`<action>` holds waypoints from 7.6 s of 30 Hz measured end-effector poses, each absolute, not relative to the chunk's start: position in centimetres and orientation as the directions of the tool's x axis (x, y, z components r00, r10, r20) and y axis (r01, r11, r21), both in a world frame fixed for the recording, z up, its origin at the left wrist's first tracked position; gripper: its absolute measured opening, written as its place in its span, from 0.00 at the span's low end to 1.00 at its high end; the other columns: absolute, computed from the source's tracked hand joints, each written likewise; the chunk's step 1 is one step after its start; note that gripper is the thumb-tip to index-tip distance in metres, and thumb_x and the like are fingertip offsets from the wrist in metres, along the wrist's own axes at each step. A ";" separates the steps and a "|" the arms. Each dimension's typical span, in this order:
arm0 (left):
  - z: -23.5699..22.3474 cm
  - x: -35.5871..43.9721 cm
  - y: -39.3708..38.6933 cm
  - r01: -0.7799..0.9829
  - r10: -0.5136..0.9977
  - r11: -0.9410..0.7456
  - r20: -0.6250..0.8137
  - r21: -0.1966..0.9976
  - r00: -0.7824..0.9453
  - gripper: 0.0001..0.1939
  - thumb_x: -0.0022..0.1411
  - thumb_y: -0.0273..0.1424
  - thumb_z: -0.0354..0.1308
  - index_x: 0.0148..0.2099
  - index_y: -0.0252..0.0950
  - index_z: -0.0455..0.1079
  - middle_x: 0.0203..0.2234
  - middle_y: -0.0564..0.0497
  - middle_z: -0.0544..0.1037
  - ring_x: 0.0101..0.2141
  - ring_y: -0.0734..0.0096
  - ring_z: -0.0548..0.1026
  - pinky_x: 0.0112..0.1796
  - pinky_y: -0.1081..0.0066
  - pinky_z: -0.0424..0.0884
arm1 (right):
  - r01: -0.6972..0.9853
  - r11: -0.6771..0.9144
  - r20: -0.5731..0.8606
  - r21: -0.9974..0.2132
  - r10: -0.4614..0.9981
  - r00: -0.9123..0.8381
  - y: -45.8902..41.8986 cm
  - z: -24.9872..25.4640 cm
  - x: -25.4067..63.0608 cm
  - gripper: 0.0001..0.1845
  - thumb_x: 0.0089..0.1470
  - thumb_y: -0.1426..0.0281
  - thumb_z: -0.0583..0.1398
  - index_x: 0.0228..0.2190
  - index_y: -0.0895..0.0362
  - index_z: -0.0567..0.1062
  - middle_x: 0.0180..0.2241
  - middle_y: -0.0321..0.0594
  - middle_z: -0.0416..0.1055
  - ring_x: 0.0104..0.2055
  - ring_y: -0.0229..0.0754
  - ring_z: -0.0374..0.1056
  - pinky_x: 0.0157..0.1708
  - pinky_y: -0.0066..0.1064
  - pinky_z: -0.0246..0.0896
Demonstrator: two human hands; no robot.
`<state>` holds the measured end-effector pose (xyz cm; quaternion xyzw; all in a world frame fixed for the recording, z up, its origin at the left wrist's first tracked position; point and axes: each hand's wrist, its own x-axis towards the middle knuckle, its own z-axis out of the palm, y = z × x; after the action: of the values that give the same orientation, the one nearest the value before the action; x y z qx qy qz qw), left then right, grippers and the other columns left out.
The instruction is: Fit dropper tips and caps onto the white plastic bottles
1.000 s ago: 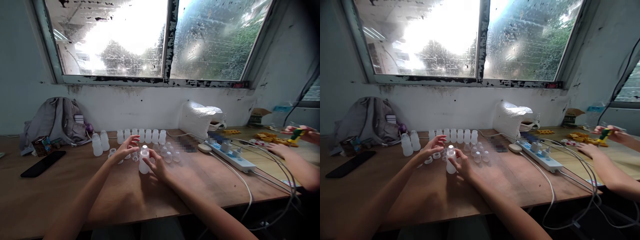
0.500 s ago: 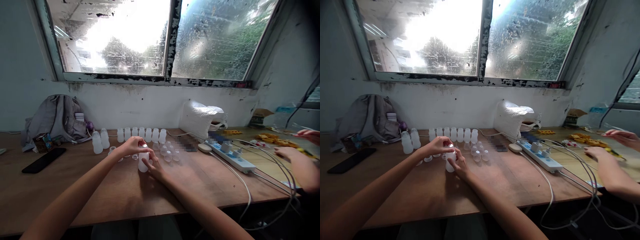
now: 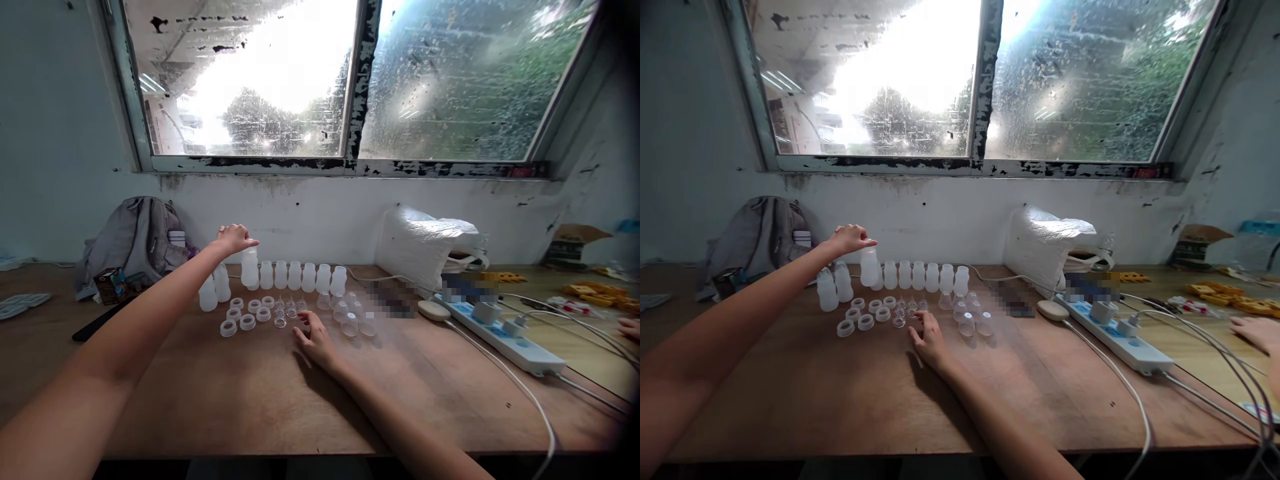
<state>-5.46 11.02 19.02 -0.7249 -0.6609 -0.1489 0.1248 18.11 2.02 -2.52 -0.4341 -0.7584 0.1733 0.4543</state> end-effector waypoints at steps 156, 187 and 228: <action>0.1 1.8 -0.6 0.598 0.789 -0.608 0.477 0.523 0.386 0.17 0.47 0.25 0.50 0.42 0.37 0.56 0.24 0.55 0.68 0.20 0.76 0.67 0.26 0.75 0.64 | 0.509 0.522 0.549 -0.684 0.828 -0.112 2.7 -1.7 15.9 0.05 0.40 0.72 0.53 0.24 0.56 0.58 0.19 0.29 0.55 0.21 0.32 0.52 0.22 0.23 0.47; -1.1 0.0 2.4 0.486 0.802 -0.597 0.495 0.639 0.334 0.12 0.53 0.23 0.41 0.39 0.36 0.58 0.29 0.52 0.68 0.23 0.76 0.67 0.29 0.73 0.64 | 0.159 0.463 0.401 -0.872 0.862 -0.311 3.3 -1.2 16.7 0.14 0.47 0.65 0.54 0.36 0.58 0.66 0.23 0.35 0.68 0.23 0.34 0.63 0.26 0.27 0.59; 6.0 -5.6 13.9 0.986 0.969 -0.032 0.246 0.164 -0.009 0.22 0.57 0.36 0.45 0.53 0.35 0.51 0.39 0.39 0.71 0.38 0.55 0.70 0.35 0.64 0.63 | 0.481 0.618 0.580 -0.622 0.776 -0.248 3.1 -1.3 16.9 0.05 0.49 0.69 0.50 0.27 0.57 0.65 0.21 0.35 0.63 0.23 0.34 0.58 0.24 0.24 0.52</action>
<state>-5.62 13.94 6.04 -0.7032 -0.6951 -0.1469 0.0286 16.91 3.08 -1.30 -0.4065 -0.7733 0.1608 0.4593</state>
